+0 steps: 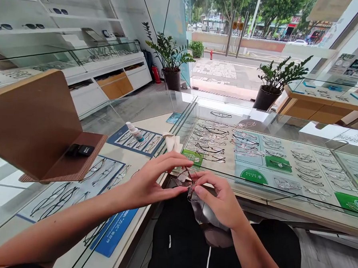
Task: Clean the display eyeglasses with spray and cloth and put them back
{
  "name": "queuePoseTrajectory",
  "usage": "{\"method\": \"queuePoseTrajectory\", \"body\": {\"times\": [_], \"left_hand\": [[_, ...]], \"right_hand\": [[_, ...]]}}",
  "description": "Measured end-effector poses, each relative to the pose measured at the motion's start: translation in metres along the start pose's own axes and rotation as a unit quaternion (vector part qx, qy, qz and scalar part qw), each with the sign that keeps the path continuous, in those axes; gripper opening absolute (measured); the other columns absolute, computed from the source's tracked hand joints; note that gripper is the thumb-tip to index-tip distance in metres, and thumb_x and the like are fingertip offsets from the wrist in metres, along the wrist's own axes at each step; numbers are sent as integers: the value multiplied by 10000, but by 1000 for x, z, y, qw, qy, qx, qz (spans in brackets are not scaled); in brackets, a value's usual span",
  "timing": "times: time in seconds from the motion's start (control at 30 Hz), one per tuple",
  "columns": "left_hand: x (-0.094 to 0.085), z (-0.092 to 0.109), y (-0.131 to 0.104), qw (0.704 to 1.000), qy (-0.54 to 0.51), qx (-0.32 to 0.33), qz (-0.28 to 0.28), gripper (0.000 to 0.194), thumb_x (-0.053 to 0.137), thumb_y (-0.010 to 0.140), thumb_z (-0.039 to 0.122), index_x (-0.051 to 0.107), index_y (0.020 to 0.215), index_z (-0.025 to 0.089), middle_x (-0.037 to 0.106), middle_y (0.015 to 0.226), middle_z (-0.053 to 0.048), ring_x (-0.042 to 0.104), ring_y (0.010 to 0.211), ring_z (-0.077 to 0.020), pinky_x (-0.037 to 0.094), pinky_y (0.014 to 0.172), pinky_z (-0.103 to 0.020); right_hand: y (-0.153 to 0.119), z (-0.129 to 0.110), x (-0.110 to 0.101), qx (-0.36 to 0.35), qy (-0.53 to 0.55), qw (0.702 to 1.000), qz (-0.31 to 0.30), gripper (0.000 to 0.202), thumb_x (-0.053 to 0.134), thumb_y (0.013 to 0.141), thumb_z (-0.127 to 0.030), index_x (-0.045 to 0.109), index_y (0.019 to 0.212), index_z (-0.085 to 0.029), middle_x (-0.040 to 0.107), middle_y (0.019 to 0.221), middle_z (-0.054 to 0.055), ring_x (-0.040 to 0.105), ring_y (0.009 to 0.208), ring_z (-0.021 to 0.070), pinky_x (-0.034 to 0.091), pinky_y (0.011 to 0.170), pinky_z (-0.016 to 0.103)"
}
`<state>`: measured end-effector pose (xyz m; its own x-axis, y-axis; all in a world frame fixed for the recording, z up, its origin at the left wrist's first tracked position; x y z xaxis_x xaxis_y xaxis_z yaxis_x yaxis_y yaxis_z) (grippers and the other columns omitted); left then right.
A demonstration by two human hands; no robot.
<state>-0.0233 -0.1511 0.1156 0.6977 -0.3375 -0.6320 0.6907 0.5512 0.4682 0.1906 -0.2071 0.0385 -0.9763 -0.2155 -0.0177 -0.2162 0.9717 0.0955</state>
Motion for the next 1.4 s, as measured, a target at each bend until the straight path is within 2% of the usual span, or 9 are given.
{"method": "queuePoseTrajectory", "body": {"times": [0.2, 0.4, 0.5, 0.6, 0.83, 1.03, 1.2, 1.3, 1.4], "left_hand": [[7, -8, 0, 995, -75, -56, -39, 681, 853, 911, 362, 530, 1507, 299, 645, 1439, -144, 671, 1229, -269, 606, 939, -409], [18, -29, 0, 974, -139, -168, -52, 393, 742, 982, 437, 637, 1307, 241, 713, 1310, -110, 705, 1169, -245, 594, 953, -390], [29, -50, -5, 940, -148, -281, -122, 406, 673, 1006, 561, 718, 1217, 217, 784, 1190, -99, 744, 1070, -255, 609, 934, -408], [41, -66, -11, 906, -172, -338, -188, 551, 683, 974, 647, 731, 1337, 235, 768, 1375, -114, 725, 1256, -314, 563, 1122, -493], [50, -68, -5, 881, -337, -296, -154, 703, 750, 944, 622, 616, 1541, 275, 674, 1546, -123, 626, 1453, -334, 512, 1225, -550], [42, -53, -9, 954, -188, -188, -138, 745, 743, 968, 572, 519, 1636, 330, 423, 1759, -104, 392, 1632, -362, 390, 1311, -599], [42, -48, -10, 973, -110, -114, -170, 781, 687, 980, 648, 473, 1662, 333, 188, 1848, -105, 169, 1712, -380, 240, 1369, -624], [41, -61, -7, 983, -56, -113, -131, 743, 598, 1037, 631, 410, 1690, 332, 250, 1830, -112, 207, 1704, -354, 237, 1377, -591], [36, -89, -3, 989, -2, -134, -64, 613, 532, 1079, 589, 511, 1606, 276, 446, 1722, -137, 375, 1624, -320, 315, 1345, -529]], "right_hand": [[-5, 12, -4, 7, 3, 999, 49, 199, 753, 992, -443, 795, 945, -255, 781, 1158, 88, 720, 1135, 275, 559, 1028, 413], [-8, 19, -19, -4, 11, 993, 122, 191, 762, 986, -434, 789, 926, -255, 773, 1161, 89, 697, 1156, 268, 555, 983, 381], [-11, 21, -24, -33, 47, 985, 161, 158, 770, 981, -412, 774, 924, -265, 766, 1171, 83, 696, 1181, 265, 553, 1007, 398], [-15, 23, -25, -63, 82, 974, 202, 147, 786, 965, -414, 765, 930, -273, 759, 1142, 82, 693, 1216, 285, 549, 1046, 452], [-13, 21, -14, -79, 121, 975, 170, 112, 782, 970, -391, 770, 927, -289, 742, 1067, 67, 680, 1206, 283, 550, 1028, 456], [-5, 26, -6, -1, 117, 983, 139, 177, 778, 976, -429, 773, 898, -270, 720, 1344, 67, 672, 1252, 256, 557, 1007, 369], [1, 33, -3, 73, 154, 981, 90, 233, 807, 949, -481, 759, 904, -257, 794, 1233, 73, 721, 1162, 263, 568, 976, 379], [5, 31, -10, 72, 168, 978, 99, 226, 823, 936, -479, 773, 912, -260, 804, 1160, 62, 725, 1111, 245, 570, 936, 364], [11, 28, -20, 61, 180, 971, 144, 240, 862, 896, -481, 775, 872, -258, 793, 1073, 47, 724, 1047, 222, 568, 934, 355]]}}
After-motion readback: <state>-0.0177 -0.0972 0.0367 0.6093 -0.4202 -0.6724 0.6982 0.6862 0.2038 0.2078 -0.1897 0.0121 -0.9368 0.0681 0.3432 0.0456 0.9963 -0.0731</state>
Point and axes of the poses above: each hand's wrist, its own y-axis towards the middle knuckle, its own x-axis out of the palm, z = x × y, the point moved 3 cm from there along y, towards the middle knuckle
